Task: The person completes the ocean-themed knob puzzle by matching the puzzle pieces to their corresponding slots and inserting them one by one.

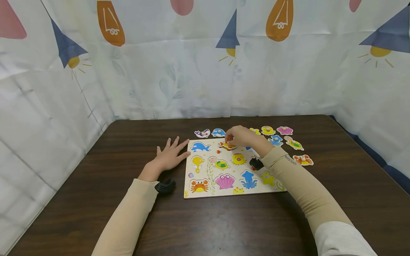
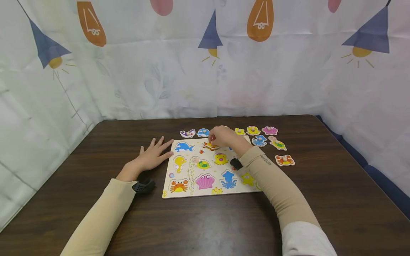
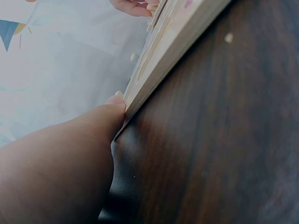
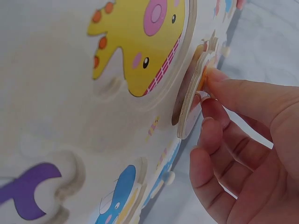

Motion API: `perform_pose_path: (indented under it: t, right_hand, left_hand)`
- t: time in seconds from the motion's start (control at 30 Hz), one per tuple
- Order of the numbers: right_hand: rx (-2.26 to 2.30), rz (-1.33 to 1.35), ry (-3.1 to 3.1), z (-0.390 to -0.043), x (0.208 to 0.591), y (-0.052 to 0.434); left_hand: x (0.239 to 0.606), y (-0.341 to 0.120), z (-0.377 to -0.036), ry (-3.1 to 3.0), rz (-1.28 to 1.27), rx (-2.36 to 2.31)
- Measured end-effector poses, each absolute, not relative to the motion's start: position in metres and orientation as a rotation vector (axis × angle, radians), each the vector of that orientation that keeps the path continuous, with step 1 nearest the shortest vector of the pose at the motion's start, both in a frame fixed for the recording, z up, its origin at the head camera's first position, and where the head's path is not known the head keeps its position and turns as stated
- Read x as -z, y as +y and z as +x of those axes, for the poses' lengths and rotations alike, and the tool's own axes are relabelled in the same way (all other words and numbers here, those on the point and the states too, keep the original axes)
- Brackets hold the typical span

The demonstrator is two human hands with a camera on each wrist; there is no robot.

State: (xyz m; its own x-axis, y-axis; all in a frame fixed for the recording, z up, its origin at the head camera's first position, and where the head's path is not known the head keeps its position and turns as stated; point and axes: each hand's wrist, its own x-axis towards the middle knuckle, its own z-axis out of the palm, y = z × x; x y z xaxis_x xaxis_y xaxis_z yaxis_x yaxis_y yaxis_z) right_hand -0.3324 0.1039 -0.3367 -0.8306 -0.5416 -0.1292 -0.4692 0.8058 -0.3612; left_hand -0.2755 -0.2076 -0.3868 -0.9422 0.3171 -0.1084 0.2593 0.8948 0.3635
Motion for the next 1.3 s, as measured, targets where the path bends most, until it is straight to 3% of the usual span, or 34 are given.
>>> perform_pose_path:
  t: [1.3]
  right_hand:
    - [0.434, -0.748, 2.755, -0.3297, 0.3374, 0.0970]
  left_hand:
    - [0.3854, -0.2072, -0.2762, 2.894, 0.429, -0.509]
